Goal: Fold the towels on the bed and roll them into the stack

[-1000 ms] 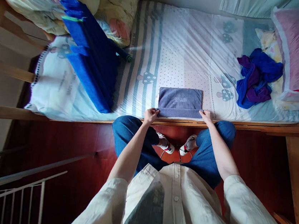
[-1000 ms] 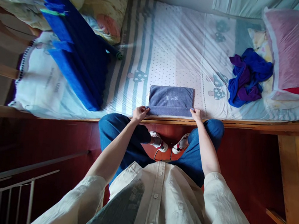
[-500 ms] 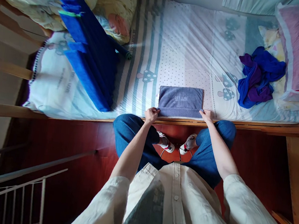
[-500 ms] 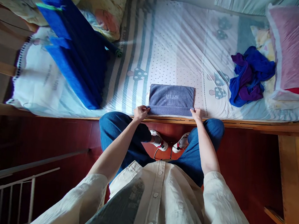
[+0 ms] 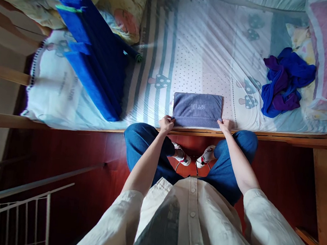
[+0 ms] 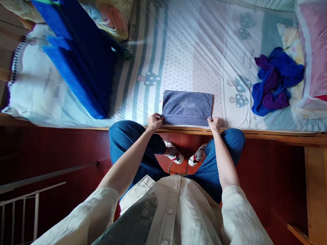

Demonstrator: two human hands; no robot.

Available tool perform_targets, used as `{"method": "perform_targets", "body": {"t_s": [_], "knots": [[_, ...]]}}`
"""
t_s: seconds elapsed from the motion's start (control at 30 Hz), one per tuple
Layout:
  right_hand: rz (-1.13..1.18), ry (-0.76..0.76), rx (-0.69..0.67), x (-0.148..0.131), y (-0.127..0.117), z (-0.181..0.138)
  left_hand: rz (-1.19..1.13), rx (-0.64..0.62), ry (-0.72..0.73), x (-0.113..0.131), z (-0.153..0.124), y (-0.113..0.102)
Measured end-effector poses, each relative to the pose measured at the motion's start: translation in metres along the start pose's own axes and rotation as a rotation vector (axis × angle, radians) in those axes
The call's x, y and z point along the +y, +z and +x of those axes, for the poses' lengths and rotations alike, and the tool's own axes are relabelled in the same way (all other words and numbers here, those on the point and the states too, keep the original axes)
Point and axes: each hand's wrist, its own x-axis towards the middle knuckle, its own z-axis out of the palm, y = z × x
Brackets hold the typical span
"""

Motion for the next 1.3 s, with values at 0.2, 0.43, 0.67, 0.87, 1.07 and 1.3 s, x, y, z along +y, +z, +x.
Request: {"method": "perform_targets", "body": {"t_s": [0.2,0.43,0.67,0.87,1.07,1.3], "knots": [[-0.109,0.024,0.020,0.000,-0.001,-0.005,-0.030,0.009,0.018,-0.003,-0.002,0.000],[-0.183,-0.379,0.073,0.008,-0.005,-0.014,0.093,0.085,0.343,-0.014,-0.008,-0.002],[-0.282,-0.602,-0.098,0.001,-0.007,-0.025,0.254,-0.122,0.748,-0.024,-0.010,0.006],[-0.304,-0.583,-0.132,-0.001,-0.008,-0.031,0.337,-0.136,0.742,-0.032,-0.011,0.021],[-0.318,-0.560,-0.154,0.003,-0.005,-0.025,0.389,-0.151,0.744,-0.034,-0.003,0.025],[-0.366,-0.504,-0.163,0.000,-0.002,-0.017,0.400,-0.206,0.737,-0.031,0.008,0.024]]}}
